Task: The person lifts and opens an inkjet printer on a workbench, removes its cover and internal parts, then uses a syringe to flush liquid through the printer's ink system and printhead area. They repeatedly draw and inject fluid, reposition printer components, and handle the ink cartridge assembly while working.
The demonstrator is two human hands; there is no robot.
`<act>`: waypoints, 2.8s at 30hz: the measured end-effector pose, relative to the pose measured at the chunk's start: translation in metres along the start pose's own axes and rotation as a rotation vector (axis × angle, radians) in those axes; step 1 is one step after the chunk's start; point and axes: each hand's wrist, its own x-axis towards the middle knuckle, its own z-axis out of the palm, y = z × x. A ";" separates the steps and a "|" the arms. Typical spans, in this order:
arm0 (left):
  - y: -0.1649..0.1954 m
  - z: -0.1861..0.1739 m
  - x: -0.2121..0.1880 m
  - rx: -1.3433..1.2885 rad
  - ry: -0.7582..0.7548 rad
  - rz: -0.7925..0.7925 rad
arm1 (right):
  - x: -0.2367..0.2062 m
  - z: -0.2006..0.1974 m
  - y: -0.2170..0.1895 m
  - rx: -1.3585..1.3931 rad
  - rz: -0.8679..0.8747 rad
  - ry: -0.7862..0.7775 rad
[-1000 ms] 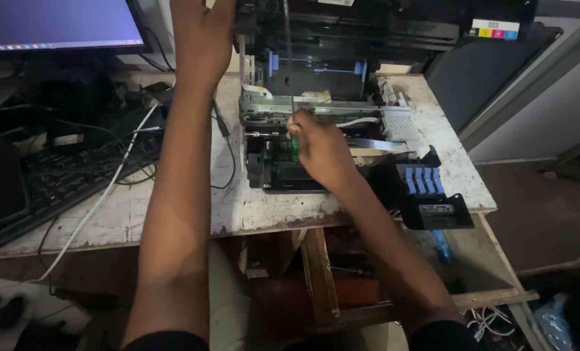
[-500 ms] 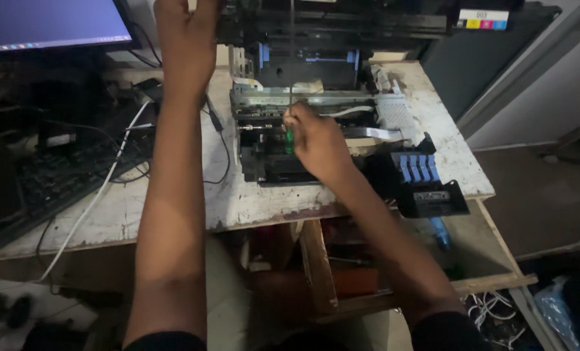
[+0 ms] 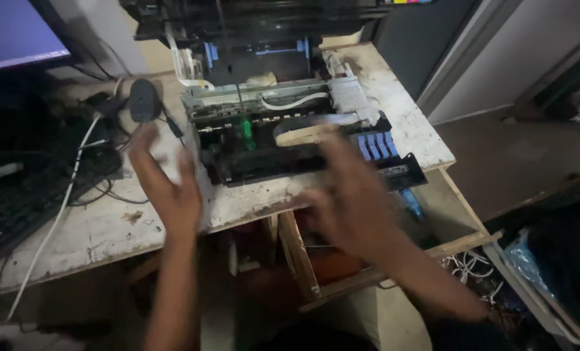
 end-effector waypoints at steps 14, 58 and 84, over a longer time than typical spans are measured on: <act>0.024 0.027 -0.057 -0.061 0.088 -0.110 | -0.094 0.041 0.193 1.070 0.911 0.174; -0.074 0.029 -0.054 -0.861 -0.253 -0.528 | -0.054 0.070 -0.039 0.647 0.091 -0.397; -0.045 -0.014 -0.040 -0.091 -0.760 -0.620 | 0.064 0.070 0.080 0.139 -0.120 -0.356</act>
